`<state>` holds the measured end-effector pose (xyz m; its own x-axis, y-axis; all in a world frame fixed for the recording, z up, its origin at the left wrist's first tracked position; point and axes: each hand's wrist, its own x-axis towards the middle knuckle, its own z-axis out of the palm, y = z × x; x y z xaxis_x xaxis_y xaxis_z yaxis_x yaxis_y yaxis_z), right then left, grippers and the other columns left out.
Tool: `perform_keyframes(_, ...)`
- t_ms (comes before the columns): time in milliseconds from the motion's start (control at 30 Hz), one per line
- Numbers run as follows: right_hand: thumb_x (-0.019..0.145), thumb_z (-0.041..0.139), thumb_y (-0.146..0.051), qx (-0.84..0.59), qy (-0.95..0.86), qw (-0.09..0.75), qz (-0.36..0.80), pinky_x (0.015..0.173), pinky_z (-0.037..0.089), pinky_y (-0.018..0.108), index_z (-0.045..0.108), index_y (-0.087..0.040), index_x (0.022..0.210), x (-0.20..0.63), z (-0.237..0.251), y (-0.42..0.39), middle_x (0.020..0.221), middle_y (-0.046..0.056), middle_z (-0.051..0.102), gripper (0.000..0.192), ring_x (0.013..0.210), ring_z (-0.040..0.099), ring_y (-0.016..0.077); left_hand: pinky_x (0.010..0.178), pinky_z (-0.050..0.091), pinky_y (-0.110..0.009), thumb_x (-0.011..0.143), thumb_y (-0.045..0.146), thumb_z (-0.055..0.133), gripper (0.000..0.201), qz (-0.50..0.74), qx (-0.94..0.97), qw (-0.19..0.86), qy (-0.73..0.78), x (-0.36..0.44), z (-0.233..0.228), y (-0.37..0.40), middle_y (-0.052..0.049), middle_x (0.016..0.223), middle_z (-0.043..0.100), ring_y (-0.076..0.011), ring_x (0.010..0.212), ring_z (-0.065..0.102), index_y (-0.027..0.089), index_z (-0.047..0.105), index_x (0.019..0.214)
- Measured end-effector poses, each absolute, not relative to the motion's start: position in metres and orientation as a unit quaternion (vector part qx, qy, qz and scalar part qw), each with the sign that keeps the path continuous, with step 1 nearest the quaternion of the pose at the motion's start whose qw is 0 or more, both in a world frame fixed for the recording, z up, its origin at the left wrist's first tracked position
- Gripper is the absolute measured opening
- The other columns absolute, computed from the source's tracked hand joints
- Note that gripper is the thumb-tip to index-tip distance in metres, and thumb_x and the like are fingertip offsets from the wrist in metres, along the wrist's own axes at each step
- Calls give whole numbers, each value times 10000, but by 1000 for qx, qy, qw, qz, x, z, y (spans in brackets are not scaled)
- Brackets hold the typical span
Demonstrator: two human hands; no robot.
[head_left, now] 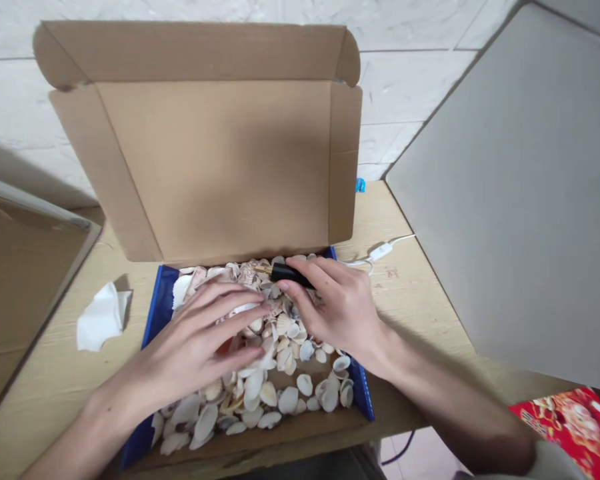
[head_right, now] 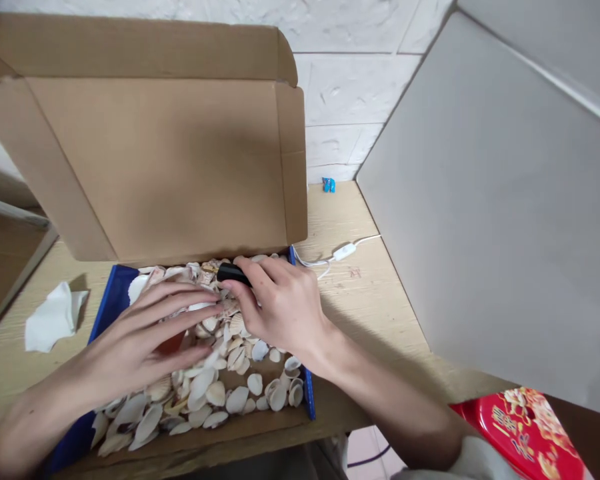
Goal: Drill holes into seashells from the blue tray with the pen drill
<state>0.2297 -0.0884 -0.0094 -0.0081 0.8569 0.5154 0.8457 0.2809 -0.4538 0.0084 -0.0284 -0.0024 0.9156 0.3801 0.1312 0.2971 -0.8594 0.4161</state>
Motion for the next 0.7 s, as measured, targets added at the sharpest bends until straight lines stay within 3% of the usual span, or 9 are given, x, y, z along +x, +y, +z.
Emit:
perform_keyframes(100, 920, 540, -315, -605, -707, 365, 31, 621, 511, 265, 670, -131, 1044, 230, -8, -88, 825, 49, 725, 258, 715, 671, 150, 1044, 365, -426, 878, 381, 662, 448, 103, 959, 200, 170, 8, -5, -29, -57, 1288, 596, -272, 1228, 450, 241, 573, 1294)
perform_keyframes(333, 895, 586, -280, -595, -709, 377, 34, 644, 547, 277, 676, -90, 1022, 230, -7, -86, 825, 70, 731, 246, 726, 691, 173, 999, 382, -405, 889, 79, 612, 265, 123, 931, 308, 156, 15, 4, -34, -18, 1094, 695, -209, 1083, 526, 220, 658, 1110)
perform_keyframes(467, 894, 587, -280, -595, -711, 373, 41, 640, 551, 276, 673, -99, 1014, 229, -7, -86, 832, 64, 734, 233, 726, 690, 171, 898, 447, -383, 888, -8, 550, 307, 154, 916, 337, 156, 15, 6, -34, -30, 956, 708, -204, 991, 547, 201, 672, 1076)
perform_keyframes(600, 903, 576, -292, -594, -712, 372, 39, 622, 540, 272, 670, -104, 1013, 230, -7, -87, 818, 55, 732, 237, 710, 682, 163, 837, 486, -341, 884, 3, 563, 302, 159, 920, 325, 149, 14, 1, -33, -53, 1016, 695, -213, 1019, 534, 185, 667, 1101)
perform_keyframes(700, 901, 580, -295, -593, -714, 371, 35, 621, 523, 269, 670, -99, 1020, 230, -7, -87, 817, 56, 728, 246, 711, 679, 163, 867, 486, -339, 916, 136, 594, 286, 142, 935, 292, 140, 14, -2, -34, -65, 1123, 669, -216, 1047, 537, 207, 635, 1190)
